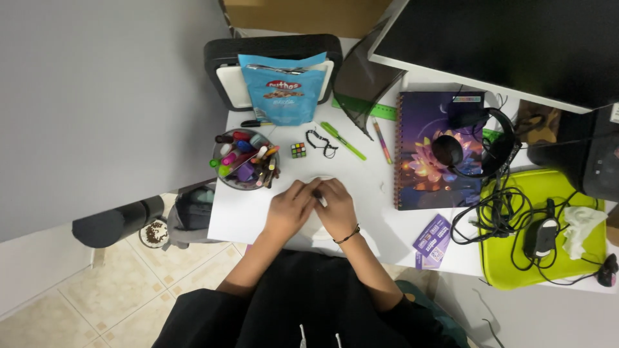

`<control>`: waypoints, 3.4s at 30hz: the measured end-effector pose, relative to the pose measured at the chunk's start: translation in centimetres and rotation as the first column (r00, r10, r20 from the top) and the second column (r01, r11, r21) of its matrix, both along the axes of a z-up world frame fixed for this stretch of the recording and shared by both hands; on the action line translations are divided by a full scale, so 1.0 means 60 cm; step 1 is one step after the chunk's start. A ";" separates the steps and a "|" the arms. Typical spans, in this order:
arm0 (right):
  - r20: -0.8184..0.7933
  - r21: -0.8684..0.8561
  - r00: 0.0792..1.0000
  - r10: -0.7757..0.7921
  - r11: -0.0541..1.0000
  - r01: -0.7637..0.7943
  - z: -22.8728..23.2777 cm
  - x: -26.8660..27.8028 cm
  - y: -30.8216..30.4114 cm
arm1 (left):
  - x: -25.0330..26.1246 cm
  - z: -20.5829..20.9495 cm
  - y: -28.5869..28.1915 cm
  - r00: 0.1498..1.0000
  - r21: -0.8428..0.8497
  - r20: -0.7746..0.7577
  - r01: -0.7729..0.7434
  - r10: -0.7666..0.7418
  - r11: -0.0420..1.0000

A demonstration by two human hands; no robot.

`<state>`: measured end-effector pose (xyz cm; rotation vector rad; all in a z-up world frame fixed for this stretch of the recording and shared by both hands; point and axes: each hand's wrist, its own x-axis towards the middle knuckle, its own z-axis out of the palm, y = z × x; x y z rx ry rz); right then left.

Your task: The person organizes items on a cluttered desk. They place a small object into a container, move a white paper plate, arrange pens and markers in a holder, and place a Rubik's cube into the holder. Finally, they wipe the plate and place it on a shelf.

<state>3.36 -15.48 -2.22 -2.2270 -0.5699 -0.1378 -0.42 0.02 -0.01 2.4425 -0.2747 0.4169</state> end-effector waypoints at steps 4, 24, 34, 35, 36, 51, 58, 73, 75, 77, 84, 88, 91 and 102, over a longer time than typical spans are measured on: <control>-0.096 0.113 0.995 0.037 0.993 -0.026 0.046 -0.012 0.031 | -0.023 -0.006 0.022 0.993 0.022 0.064 -0.101 0.099 0.995; 0.043 0.413 0.999 -0.015 0.911 -0.004 0.070 -0.081 0.129 | -0.102 -0.030 0.146 0.915 -0.091 -0.098 -0.400 0.392 0.912; 0.173 0.206 0.983 -0.059 0.978 0.022 0.057 -0.079 0.150 | -0.077 -0.011 0.171 0.905 0.063 0.118 -0.417 0.408 0.907; 0.170 0.115 0.984 -0.050 0.993 0.030 0.065 -0.076 0.159 | -0.076 -0.011 0.173 0.903 0.067 0.131 -0.419 0.408 0.906; 0.165 0.023 0.986 -0.039 0.999 0.036 0.073 -0.073 0.169 | -0.075 -0.011 0.176 0.901 0.071 0.145 -0.422 0.410 0.904; 0.347 -0.045 0.934 -0.085 0.993 0.107 0.073 -0.056 0.213 | -0.071 -0.029 0.194 0.927 0.112 0.150 -0.361 0.343 0.926; 0.329 0.032 0.934 -0.141 0.990 0.138 0.087 -0.056 0.234 | -0.066 -0.056 0.207 0.943 0.107 0.172 -0.307 0.286 0.946; 0.330 0.079 0.930 -0.160 0.987 0.142 0.069 -0.053 0.222 | -0.055 -0.042 0.219 0.955 0.088 0.197 -0.244 0.223 0.966; 0.198 0.195 0.970 -0.144 0.975 0.105 0.069 -0.058 0.204 | -0.054 -0.035 0.218 0.954 0.085 0.196 -0.248 0.228 0.965; 0.144 0.213 0.966 -0.214 0.960 0.181 0.007 -0.057 0.165 | -0.053 -0.035 0.215 0.952 0.080 0.189 -0.259 0.240 0.963; 0.147 -0.038 0.887 -0.437 0.894 0.447 -0.005 0.049 0.096 | -0.058 -0.050 0.204 0.943 0.060 0.178 -0.295 0.280 0.954; 0.173 -0.217 0.863 -0.474 0.836 0.503 -0.093 0.109 0.039 | -0.058 -0.062 0.203 0.938 0.055 0.188 -0.306 0.291 0.950; 0.238 -0.395 0.850 -0.470 0.753 0.527 -0.127 0.133 0.019 | -0.058 -0.061 0.197 0.937 0.030 0.183 -0.309 0.298 0.951; 0.303 -0.242 0.844 -0.443 0.821 0.518 -0.098 0.140 0.035 | -0.060 -0.081 0.191 0.929 0.007 0.171 -0.335 0.329 0.942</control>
